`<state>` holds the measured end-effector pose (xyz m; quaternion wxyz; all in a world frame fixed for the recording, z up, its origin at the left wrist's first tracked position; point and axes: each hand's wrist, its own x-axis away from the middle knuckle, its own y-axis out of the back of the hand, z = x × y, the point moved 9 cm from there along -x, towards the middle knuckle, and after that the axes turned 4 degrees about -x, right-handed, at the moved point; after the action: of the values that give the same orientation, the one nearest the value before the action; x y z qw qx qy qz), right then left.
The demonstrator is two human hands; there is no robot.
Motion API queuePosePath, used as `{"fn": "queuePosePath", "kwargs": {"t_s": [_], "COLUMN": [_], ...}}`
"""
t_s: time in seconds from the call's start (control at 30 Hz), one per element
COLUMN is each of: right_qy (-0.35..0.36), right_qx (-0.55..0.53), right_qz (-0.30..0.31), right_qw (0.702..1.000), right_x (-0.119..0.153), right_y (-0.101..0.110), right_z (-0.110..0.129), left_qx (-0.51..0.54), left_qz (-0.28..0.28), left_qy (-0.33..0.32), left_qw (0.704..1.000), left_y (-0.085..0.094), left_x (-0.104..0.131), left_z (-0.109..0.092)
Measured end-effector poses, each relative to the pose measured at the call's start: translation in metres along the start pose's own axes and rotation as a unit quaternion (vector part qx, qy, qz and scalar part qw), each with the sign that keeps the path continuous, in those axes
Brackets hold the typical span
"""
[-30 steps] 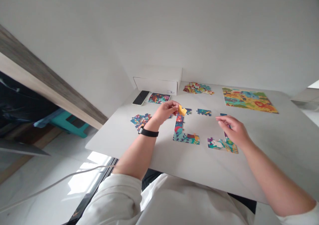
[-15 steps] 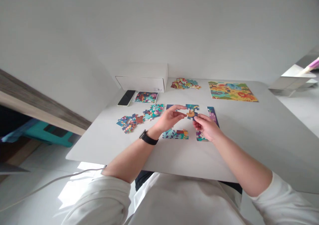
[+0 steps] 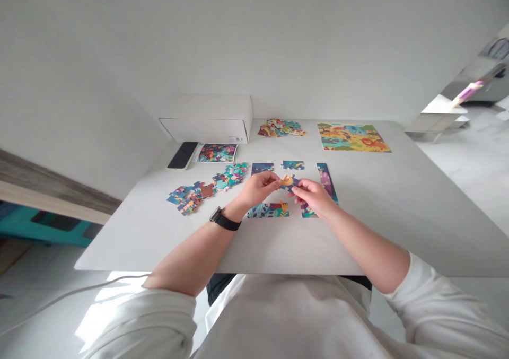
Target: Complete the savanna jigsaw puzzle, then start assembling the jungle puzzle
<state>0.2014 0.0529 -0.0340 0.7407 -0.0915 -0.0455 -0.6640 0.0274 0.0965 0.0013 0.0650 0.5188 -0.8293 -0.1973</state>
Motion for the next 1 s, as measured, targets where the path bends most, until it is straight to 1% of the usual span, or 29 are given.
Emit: {"fn": "queuePosePath", "kwargs": {"t_s": [0.13,0.27,0.4,0.57,0.73,0.87,1.0], "right_qy": [0.015,0.033,0.049,0.066,0.074,0.069,0.058], "right_qx": [0.013,0.013,-0.015,-0.052,-0.068,-0.099,-0.100], "right_qz": [-0.010,-0.032,-0.039,-0.039,-0.083,-0.110,-0.113], "right_qw": [1.000,0.999,0.998,0.996,0.992,0.987,0.987], "right_x": [-0.002,-0.005,-0.006,-0.007,-0.006,-0.008,-0.009], "right_y": [0.002,0.009,0.012,0.012,0.021,0.031,0.036], "right_z": [0.000,0.000,0.001,0.004,0.009,0.010,0.010], "left_qx": [-0.019,-0.042,-0.055,-0.056,-0.072,-0.088,-0.096], "left_qz": [0.005,0.025,0.046,0.053,0.080,0.060,0.023], "left_qy": [0.011,0.012,0.011,0.008,-0.001,-0.003,0.028], "left_qw": [1.000,0.999,0.997,0.997,0.994,0.994,0.995], "left_y": [0.001,0.000,-0.003,-0.005,-0.010,-0.006,0.005], "left_x": [0.001,0.001,0.002,0.002,0.004,0.003,0.000], "left_z": [0.000,-0.005,-0.009,-0.008,-0.007,-0.006,0.005]}}
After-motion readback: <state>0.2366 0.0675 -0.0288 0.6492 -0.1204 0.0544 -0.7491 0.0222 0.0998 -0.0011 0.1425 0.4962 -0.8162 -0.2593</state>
